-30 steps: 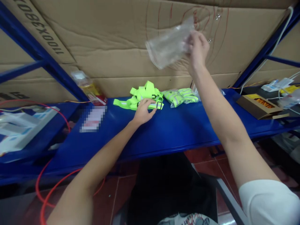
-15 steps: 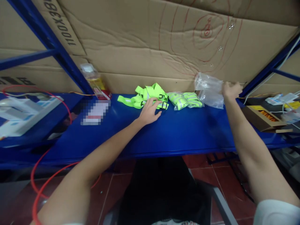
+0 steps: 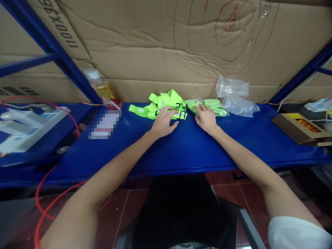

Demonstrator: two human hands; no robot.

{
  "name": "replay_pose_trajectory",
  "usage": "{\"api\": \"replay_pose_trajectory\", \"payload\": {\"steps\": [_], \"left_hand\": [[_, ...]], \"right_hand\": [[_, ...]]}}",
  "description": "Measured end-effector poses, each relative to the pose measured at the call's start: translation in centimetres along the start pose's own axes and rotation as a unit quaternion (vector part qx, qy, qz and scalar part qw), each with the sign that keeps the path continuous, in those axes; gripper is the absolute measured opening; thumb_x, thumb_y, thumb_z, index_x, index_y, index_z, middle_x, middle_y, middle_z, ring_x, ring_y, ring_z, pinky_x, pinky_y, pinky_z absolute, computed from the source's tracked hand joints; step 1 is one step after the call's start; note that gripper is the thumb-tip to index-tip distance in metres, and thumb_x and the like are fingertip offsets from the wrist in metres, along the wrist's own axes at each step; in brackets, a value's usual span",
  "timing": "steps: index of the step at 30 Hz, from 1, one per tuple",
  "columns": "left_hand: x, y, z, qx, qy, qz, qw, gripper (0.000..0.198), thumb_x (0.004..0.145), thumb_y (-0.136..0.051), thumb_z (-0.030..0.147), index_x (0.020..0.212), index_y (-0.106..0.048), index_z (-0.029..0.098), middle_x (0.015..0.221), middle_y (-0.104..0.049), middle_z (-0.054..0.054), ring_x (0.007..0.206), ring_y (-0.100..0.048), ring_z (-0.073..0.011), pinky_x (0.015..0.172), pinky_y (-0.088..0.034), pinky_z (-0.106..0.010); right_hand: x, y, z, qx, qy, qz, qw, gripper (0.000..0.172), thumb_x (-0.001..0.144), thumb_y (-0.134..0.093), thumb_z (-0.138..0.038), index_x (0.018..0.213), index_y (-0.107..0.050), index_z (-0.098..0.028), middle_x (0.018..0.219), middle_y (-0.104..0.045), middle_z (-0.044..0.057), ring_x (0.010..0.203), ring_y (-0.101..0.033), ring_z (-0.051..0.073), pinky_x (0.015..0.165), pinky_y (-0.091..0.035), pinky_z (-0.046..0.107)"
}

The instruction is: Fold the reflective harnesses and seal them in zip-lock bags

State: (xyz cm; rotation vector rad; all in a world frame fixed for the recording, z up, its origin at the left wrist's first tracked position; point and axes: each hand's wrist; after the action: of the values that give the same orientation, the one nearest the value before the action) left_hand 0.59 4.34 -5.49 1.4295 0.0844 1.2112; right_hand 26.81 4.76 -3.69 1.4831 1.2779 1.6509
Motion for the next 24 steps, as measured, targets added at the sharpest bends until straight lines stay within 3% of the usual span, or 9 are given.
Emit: {"api": "replay_pose_trajectory", "payload": {"steps": [3,7,10,12,15,18,22,24], "left_hand": [[0.1,0.1,0.4,-0.011,0.003,-0.006,1.000,0.038,0.099,-0.068,0.034,0.135,-0.064,0.021,0.138,-0.062,-0.015,0.133,-0.059,-0.0345,0.116,-0.050,-0.056],[0.2,0.2,0.9,-0.058,0.027,0.012,0.998,0.044,0.102,-0.065,0.039,0.142,-0.060,0.020,0.139,-0.067,-0.014,0.135,-0.061,-0.0325,0.119,-0.049,-0.054],[0.3,0.3,1.1,-0.123,0.068,0.032,0.990,0.057,0.102,-0.066,0.051,0.149,-0.054,0.021,0.144,-0.067,-0.015,0.138,-0.062,-0.0321,0.122,-0.048,-0.053],[0.3,0.3,1.2,-0.180,0.093,0.039,0.979,0.070,0.099,-0.068,0.059,0.155,-0.049,0.021,0.149,-0.066,-0.016,0.140,-0.063,-0.0323,0.122,-0.048,-0.052],[0.3,0.2,1.4,-0.248,0.119,0.048,0.960,0.077,0.092,-0.075,0.066,0.150,-0.055,0.020,0.147,-0.068,-0.016,0.135,-0.067,-0.0330,0.117,-0.055,-0.048],[0.2,-0.2,1.4,-0.299,0.147,0.046,0.942,0.068,0.087,-0.081,0.065,0.134,-0.066,0.018,0.132,-0.077,-0.014,0.120,-0.075,-0.0318,0.105,-0.062,-0.044],[0.2,-1.0,1.0,-0.330,0.187,0.046,0.924,0.059,0.086,-0.084,0.059,0.126,-0.071,0.017,0.126,-0.081,-0.013,0.113,-0.078,-0.0312,0.103,-0.063,-0.047],[0.2,-1.2,0.8,-0.339,0.205,0.048,0.917,0.059,0.084,-0.085,0.058,0.124,-0.073,0.017,0.124,-0.082,-0.013,0.112,-0.079,-0.0317,0.101,-0.065,-0.047]], "right_hand": [[1.0,-0.1,2.2,0.161,-0.011,0.088,0.983,0.050,0.097,-0.048,-0.022,0.142,-0.069,-0.015,0.146,-0.071,0.018,0.132,-0.066,0.037,0.115,-0.052,0.056],[2.4,-0.7,4.9,0.415,-0.059,0.213,0.883,0.042,0.101,-0.048,-0.046,0.128,-0.071,-0.022,0.131,-0.077,0.013,0.124,-0.072,0.032,0.109,-0.057,0.051],[2.5,-0.7,5.1,0.545,-0.101,0.190,0.811,0.043,0.098,-0.052,-0.057,0.121,-0.070,-0.026,0.124,-0.077,0.010,0.115,-0.074,0.030,0.099,-0.061,0.050],[2.0,-0.5,4.2,0.595,-0.112,0.133,0.785,0.040,0.092,-0.061,-0.057,0.117,-0.071,-0.027,0.119,-0.078,0.008,0.106,-0.074,0.030,0.093,-0.063,0.049],[1.0,-0.2,2.2,0.621,-0.084,0.044,0.778,0.040,0.088,-0.070,-0.058,0.114,-0.073,-0.028,0.112,-0.079,0.006,0.098,-0.073,0.027,0.092,-0.062,0.048],[0.3,0.3,0.5,0.591,-0.028,0.010,0.806,0.045,0.089,-0.072,-0.066,0.113,-0.073,-0.028,0.115,-0.079,0.006,0.103,-0.073,0.026,0.100,-0.060,0.049],[-0.4,3.4,-0.7,0.499,0.016,0.102,0.860,0.049,0.085,-0.080,-0.066,0.115,-0.072,-0.029,0.134,-0.073,0.009,0.128,-0.066,0.030,0.115,-0.053,0.052],[-1.7,6.4,-1.6,0.533,0.023,0.135,0.835,0.040,0.085,-0.083,-0.063,0.107,-0.073,-0.031,0.121,-0.076,0.007,0.116,-0.071,0.028,0.111,-0.056,0.053]]}}
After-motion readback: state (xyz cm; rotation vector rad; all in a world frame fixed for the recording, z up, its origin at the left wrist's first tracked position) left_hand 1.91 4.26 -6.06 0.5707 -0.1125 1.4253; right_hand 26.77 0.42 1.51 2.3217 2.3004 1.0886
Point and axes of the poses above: each hand's wrist, its own x-axis towards the middle knuckle, its own y-axis out of the back of the hand, z = x × y
